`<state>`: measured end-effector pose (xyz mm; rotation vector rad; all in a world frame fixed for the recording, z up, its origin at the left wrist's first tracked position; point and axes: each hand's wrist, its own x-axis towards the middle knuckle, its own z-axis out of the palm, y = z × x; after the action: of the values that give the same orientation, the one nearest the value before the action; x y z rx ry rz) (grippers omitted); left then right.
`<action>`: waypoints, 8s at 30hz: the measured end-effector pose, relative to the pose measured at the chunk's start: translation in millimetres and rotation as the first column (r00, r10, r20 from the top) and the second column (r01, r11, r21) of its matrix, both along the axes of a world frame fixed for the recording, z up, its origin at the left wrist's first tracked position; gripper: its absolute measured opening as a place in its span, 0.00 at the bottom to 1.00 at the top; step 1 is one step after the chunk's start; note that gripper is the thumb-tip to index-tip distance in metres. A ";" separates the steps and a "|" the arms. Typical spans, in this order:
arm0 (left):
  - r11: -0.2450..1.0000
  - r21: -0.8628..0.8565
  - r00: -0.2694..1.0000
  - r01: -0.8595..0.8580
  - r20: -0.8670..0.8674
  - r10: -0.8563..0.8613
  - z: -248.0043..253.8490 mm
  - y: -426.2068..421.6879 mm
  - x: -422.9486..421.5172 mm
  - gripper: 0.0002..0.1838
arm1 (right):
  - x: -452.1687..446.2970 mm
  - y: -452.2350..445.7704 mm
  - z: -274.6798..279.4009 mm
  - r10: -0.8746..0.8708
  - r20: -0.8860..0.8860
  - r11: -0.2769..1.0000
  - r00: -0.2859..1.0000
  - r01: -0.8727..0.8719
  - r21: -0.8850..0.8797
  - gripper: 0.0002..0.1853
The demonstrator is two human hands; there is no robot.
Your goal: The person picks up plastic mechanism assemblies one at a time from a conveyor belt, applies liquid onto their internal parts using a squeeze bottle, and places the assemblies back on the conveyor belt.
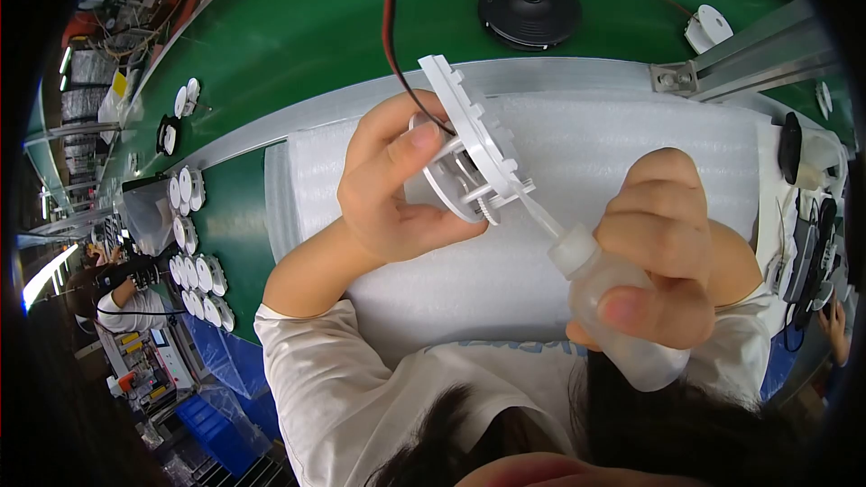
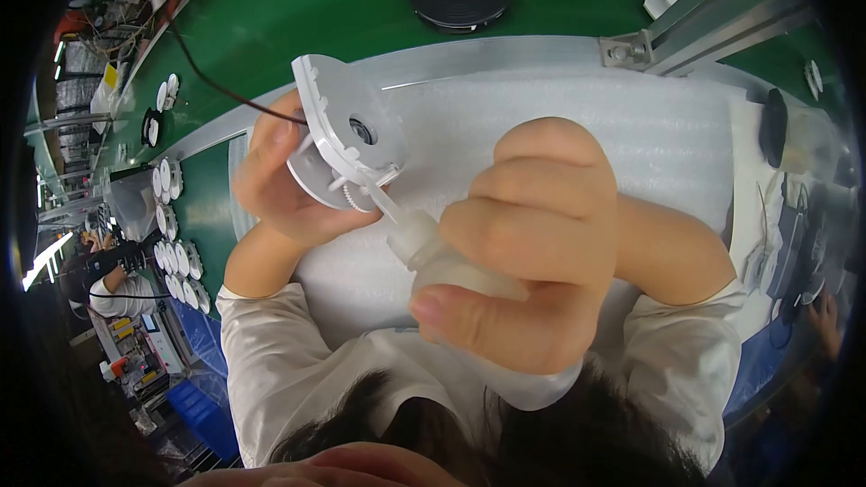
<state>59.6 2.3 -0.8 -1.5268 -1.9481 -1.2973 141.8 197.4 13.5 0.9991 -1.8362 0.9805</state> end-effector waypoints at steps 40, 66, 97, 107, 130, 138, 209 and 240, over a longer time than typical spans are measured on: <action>0.944 0.329 0.072 -0.020 0.942 -0.326 2.3 3.4 7.2 0.40 | -12.0 3.0 -13.4 0.020 -0.101 0.998 0.995 -0.014 0.059 0.20; 0.310 -0.665 0.450 -0.679 -0.044 0.892 2.5 -43.1 -167.7 0.37 | -43.5 15.8 -48.7 0.534 0.625 0.614 0.569 0.247 -0.750 0.26; 0.481 -0.824 0.717 -0.300 0.138 0.683 16.7 -108.7 -164.5 0.34 | -44.6 12.0 -56.9 0.452 0.645 0.687 0.616 0.220 -0.692 0.23; 0.897 0.372 0.462 -0.239 0.856 -0.232 -8.9 -24.0 -56.6 0.28 | -39.7 6.7 -50.6 0.409 0.615 0.684 0.674 0.220 -0.695 0.23; 0.998 -0.006 0.992 0.059 0.115 -0.058 -20.2 -12.8 -1.5 0.21 | -6.6 8.5 3.8 0.202 0.359 0.979 0.911 -0.192 -0.064 0.27; 0.986 -0.059 0.980 0.153 0.134 -0.144 -21.4 -12.8 2.8 0.24 | -4.3 1.3 5.0 0.140 0.398 0.990 0.907 -0.131 -0.051 0.24; 0.941 0.330 0.099 0.081 0.936 -0.337 -17.6 -8.7 1.1 0.27 | -5.2 -4.8 -18.8 -0.045 0.066 0.997 0.997 0.040 0.072 0.17; 0.602 -0.733 0.755 -0.318 0.188 0.628 0.0 88.7 -103.7 0.42 | -54.7 11.0 -65.6 0.879 0.474 0.476 0.038 -0.070 -0.877 0.27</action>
<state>-44.1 91.0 -0.7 -0.7897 -3.0909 -0.7383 87.1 208.4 -52.1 0.5557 -1.4608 3.1291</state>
